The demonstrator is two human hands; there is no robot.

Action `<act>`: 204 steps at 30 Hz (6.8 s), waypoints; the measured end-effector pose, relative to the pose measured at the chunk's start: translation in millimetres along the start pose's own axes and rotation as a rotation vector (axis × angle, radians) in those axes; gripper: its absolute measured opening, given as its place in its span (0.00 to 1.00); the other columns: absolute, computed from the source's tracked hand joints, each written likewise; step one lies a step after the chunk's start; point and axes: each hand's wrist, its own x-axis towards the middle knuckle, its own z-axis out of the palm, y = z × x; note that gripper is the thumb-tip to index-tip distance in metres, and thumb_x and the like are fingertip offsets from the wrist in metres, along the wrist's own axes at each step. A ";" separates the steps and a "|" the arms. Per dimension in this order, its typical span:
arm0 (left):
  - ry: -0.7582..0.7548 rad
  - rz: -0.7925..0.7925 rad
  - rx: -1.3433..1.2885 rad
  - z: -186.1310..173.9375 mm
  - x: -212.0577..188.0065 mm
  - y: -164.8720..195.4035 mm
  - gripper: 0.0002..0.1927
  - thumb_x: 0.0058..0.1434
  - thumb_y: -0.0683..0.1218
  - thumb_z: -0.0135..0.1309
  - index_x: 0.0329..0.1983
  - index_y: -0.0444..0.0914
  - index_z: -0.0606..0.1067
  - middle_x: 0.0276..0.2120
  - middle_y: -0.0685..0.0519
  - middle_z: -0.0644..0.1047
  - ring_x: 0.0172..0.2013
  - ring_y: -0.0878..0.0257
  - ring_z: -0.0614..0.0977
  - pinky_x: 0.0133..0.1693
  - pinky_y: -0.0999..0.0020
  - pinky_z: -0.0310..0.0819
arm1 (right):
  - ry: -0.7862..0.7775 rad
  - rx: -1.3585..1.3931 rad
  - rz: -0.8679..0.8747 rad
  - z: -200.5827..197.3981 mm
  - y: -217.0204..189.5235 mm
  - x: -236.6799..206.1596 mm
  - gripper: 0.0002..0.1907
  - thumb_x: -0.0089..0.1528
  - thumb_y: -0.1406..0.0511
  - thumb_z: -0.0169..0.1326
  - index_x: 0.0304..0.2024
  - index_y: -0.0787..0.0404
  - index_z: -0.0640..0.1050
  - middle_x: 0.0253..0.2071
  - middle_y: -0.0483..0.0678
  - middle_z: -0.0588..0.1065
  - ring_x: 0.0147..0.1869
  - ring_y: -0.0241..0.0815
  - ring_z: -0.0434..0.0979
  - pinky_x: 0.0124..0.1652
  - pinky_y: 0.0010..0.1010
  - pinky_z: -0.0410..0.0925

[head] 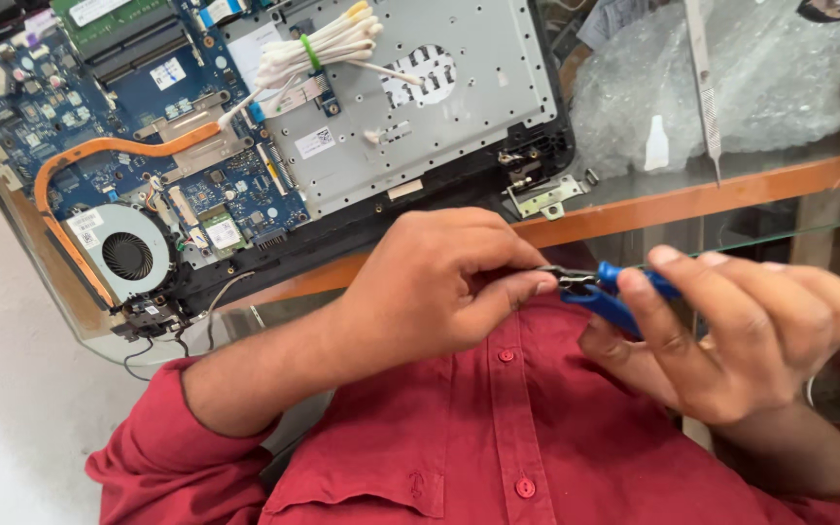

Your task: The person uses a screwdriver and pliers to remove screws and a small metal bracket from the laptop chassis. They then use a blue-handled screwdriver to unscrew and remove a small component from the motherboard before reattaching the bracket.

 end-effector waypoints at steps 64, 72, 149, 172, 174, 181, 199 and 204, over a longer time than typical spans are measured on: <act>0.280 0.353 0.841 -29.7 13.5 -34.7 0.10 0.64 0.38 0.59 0.47 0.29 0.79 0.40 0.50 0.76 0.43 0.56 0.78 0.47 0.61 0.74 | -0.435 0.304 0.691 78.2 94.9 -5.3 0.09 0.68 0.69 0.66 0.41 0.73 0.83 0.34 0.56 0.77 0.36 0.45 0.78 0.38 0.30 0.71; 0.205 0.330 0.900 -37.3 29.0 -57.1 0.09 0.66 0.37 0.61 0.48 0.27 0.79 0.42 0.47 0.77 0.43 0.56 0.77 0.46 0.62 0.73 | -0.608 0.243 0.833 119.3 109.9 -40.0 0.07 0.68 0.70 0.63 0.44 0.72 0.82 0.28 0.54 0.76 0.28 0.40 0.77 0.34 0.27 0.71; 0.287 0.262 0.927 -79.4 64.2 -90.8 0.08 0.62 0.40 0.58 0.40 0.29 0.81 0.33 0.52 0.76 0.39 0.61 0.77 0.42 0.69 0.71 | -0.088 0.902 0.243 161.7 44.8 83.9 0.21 0.59 0.76 0.63 0.47 0.63 0.65 0.42 0.62 0.75 0.45 0.60 0.85 0.43 0.45 0.78; 0.282 0.263 0.916 -84.5 65.1 -87.6 0.09 0.60 0.41 0.58 0.40 0.29 0.81 0.33 0.52 0.76 0.39 0.61 0.77 0.41 0.69 0.72 | -0.106 0.881 0.126 158.5 47.1 92.6 0.23 0.58 0.76 0.64 0.49 0.61 0.66 0.43 0.61 0.75 0.46 0.59 0.85 0.43 0.42 0.78; 0.281 0.265 0.919 -84.6 65.3 -87.6 0.09 0.61 0.41 0.58 0.40 0.29 0.81 0.33 0.52 0.76 0.39 0.61 0.77 0.41 0.69 0.71 | -0.047 0.912 0.245 160.6 42.7 91.7 0.24 0.58 0.76 0.63 0.50 0.61 0.65 0.43 0.61 0.75 0.46 0.59 0.85 0.45 0.45 0.79; 0.291 0.267 0.924 -84.4 64.4 -87.5 0.08 0.61 0.41 0.59 0.39 0.30 0.81 0.33 0.53 0.76 0.38 0.62 0.77 0.41 0.70 0.71 | -0.100 0.911 0.330 159.3 43.4 85.6 0.24 0.62 0.76 0.60 0.54 0.60 0.64 0.45 0.61 0.76 0.48 0.56 0.85 0.46 0.42 0.78; 0.316 0.255 0.941 -77.8 67.3 -87.9 0.06 0.65 0.40 0.60 0.35 0.31 0.81 0.34 0.54 0.75 0.37 0.64 0.75 0.38 0.71 0.69 | -0.081 0.885 0.330 159.7 41.3 84.6 0.22 0.62 0.75 0.60 0.53 0.62 0.64 0.45 0.61 0.76 0.48 0.56 0.85 0.47 0.42 0.78; 0.297 0.252 0.967 -77.4 65.5 -88.6 0.06 0.67 0.40 0.60 0.36 0.31 0.80 0.35 0.54 0.74 0.35 0.65 0.72 0.38 0.72 0.69 | -0.062 0.846 0.311 160.5 39.1 83.2 0.23 0.63 0.76 0.61 0.53 0.62 0.63 0.45 0.62 0.76 0.48 0.56 0.85 0.46 0.42 0.78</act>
